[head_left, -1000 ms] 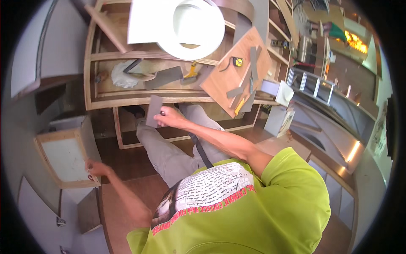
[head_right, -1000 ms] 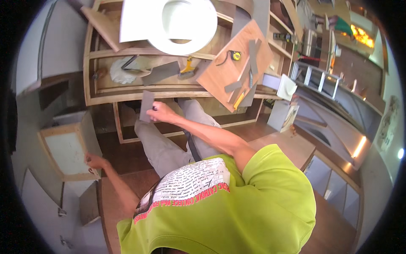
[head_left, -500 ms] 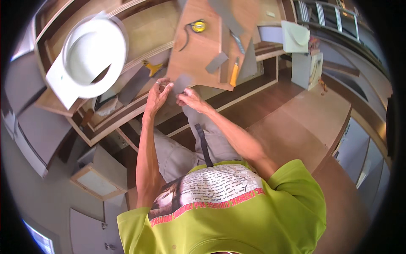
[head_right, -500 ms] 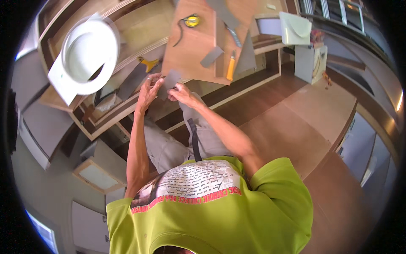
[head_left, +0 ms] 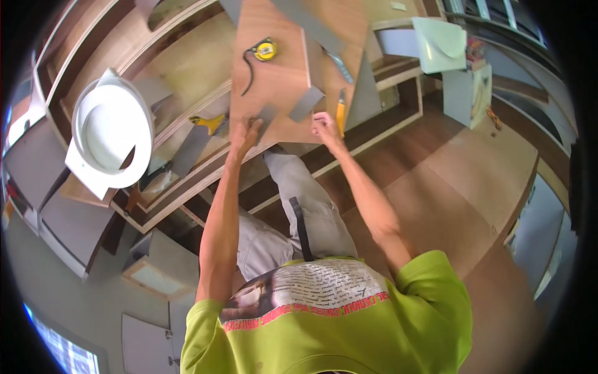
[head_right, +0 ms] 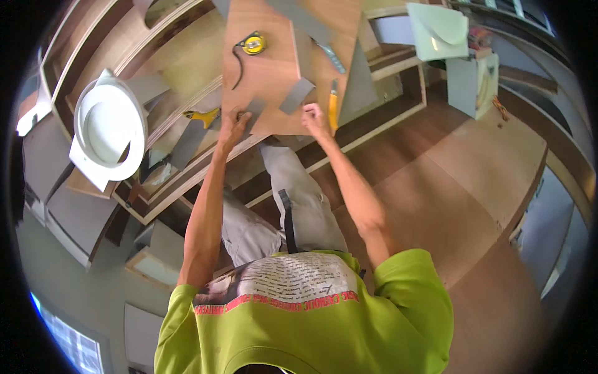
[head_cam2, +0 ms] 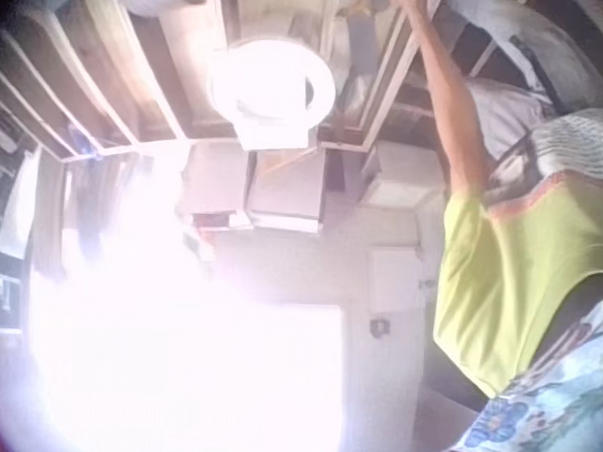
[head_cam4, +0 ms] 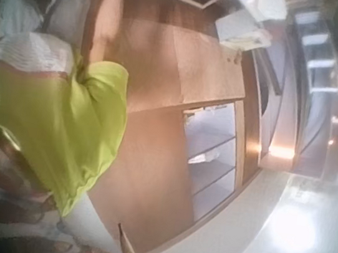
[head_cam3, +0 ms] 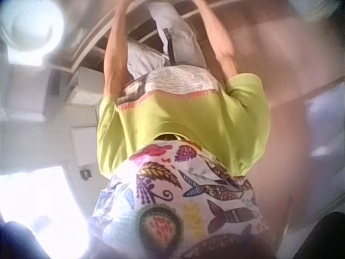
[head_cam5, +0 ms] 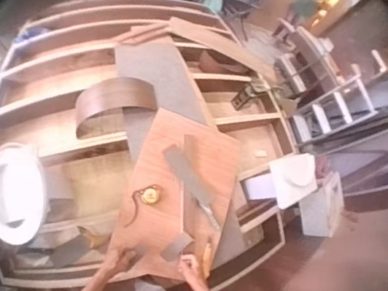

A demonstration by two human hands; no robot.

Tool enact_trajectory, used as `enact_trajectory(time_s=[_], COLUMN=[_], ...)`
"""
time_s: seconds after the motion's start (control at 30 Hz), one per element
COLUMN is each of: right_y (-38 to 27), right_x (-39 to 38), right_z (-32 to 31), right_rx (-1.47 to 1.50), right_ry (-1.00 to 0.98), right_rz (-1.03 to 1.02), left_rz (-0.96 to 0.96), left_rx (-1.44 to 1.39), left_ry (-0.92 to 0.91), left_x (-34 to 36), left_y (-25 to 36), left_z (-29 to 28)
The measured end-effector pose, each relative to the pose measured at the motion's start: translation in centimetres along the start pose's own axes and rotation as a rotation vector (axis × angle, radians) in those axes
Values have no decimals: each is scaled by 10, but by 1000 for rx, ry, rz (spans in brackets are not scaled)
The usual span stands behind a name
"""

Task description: The person measures strips of laminate material using a tape measure and pencil, then cuts the pieces using a utility knife. The person then fits the cut pieces against a wooden frame in a renovation environment.

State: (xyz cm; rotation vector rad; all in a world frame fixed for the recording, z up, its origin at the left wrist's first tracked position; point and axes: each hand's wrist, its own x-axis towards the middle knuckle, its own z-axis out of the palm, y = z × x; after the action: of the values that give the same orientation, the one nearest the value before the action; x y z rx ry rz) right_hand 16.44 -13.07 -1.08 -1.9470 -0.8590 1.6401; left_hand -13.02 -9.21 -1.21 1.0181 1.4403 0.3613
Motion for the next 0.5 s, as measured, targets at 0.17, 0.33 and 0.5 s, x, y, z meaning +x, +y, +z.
enact_trajectory(time_s=[0.17, 0.33, 0.5], right_y=[-44, -121, -136], right_x=[26, 113, 198], right_z=[6, 94, 120], right_rx=[-661, -632, -938], right_ry=[222, 114, 78], right_rz=[-286, -800, -915], left_rz=[293, -45, -74], left_rx=[311, 108, 92], left_ry=[482, 296, 289], left_x=[19, 6, -55], left_y=[-30, -126, -55], left_z=[18, 26, 18])
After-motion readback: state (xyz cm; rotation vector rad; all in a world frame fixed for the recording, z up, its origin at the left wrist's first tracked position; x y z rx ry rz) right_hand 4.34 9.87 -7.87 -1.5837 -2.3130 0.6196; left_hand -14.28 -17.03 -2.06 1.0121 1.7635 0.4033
